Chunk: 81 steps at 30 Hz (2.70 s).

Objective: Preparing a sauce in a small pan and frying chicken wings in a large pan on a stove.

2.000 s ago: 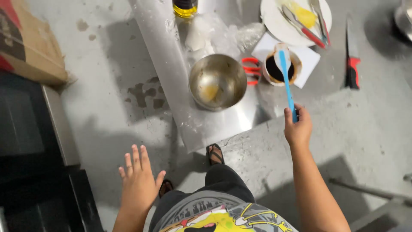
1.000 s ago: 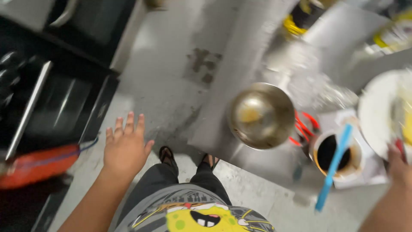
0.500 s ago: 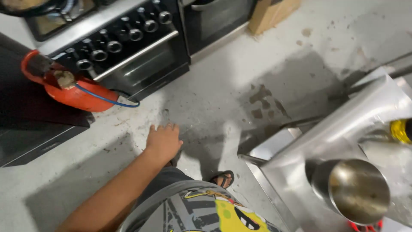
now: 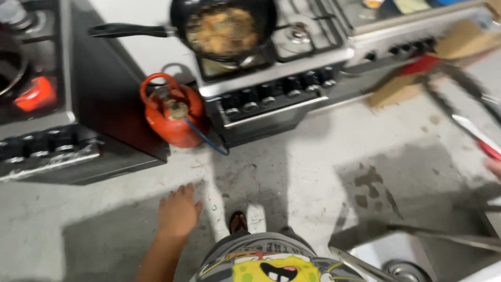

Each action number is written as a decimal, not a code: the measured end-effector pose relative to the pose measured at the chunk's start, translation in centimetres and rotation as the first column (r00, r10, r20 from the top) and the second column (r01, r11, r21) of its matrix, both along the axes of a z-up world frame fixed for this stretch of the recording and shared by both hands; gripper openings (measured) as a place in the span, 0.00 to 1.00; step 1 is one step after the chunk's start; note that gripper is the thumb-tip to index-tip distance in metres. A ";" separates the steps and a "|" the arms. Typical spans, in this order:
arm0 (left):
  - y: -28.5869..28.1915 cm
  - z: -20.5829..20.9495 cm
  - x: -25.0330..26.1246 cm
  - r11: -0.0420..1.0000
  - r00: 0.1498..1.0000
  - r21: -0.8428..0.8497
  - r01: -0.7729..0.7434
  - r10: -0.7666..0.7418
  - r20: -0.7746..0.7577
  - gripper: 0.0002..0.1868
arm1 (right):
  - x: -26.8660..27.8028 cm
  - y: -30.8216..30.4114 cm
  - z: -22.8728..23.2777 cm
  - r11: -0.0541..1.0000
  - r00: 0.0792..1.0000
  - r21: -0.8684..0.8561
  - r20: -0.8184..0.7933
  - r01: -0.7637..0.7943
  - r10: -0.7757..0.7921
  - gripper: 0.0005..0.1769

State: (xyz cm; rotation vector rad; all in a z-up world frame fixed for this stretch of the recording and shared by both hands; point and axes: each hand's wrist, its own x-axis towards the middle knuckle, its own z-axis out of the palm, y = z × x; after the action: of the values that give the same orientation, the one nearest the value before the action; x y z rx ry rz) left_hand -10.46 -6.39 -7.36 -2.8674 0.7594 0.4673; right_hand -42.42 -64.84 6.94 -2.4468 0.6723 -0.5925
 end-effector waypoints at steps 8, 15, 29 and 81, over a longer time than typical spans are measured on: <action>7.2 1.1 -0.7 0.818 0.765 0.275 -0.505 0.572 -0.295 0.39 | 26.2 1.7 4.2 0.909 0.964 -0.331 -0.005 -0.252 0.266 0.35; 9.4 -4.6 1.2 0.672 0.588 0.316 -0.669 0.739 -0.328 0.43 | 45.1 0.6 4.7 0.801 0.908 -0.477 -0.374 -0.362 0.187 0.39; 2.9 -4.7 4.4 0.523 0.484 0.165 -0.836 0.845 -0.226 0.41 | 56.6 1.0 3.6 0.558 0.685 -0.445 -0.636 -0.701 0.354 0.47; 7.8 -3.3 12.9 0.657 0.635 0.081 -0.750 0.748 -0.190 0.38 | 53.6 -2.9 2.3 0.976 0.777 0.100 -0.592 -0.192 0.214 0.31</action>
State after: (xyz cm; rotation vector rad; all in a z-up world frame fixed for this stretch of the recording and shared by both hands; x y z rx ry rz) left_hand 2.46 1.42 -10.68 -3.0436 -0.5086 0.8567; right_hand 11.17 -67.72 9.25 -2.6273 0.6240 0.3118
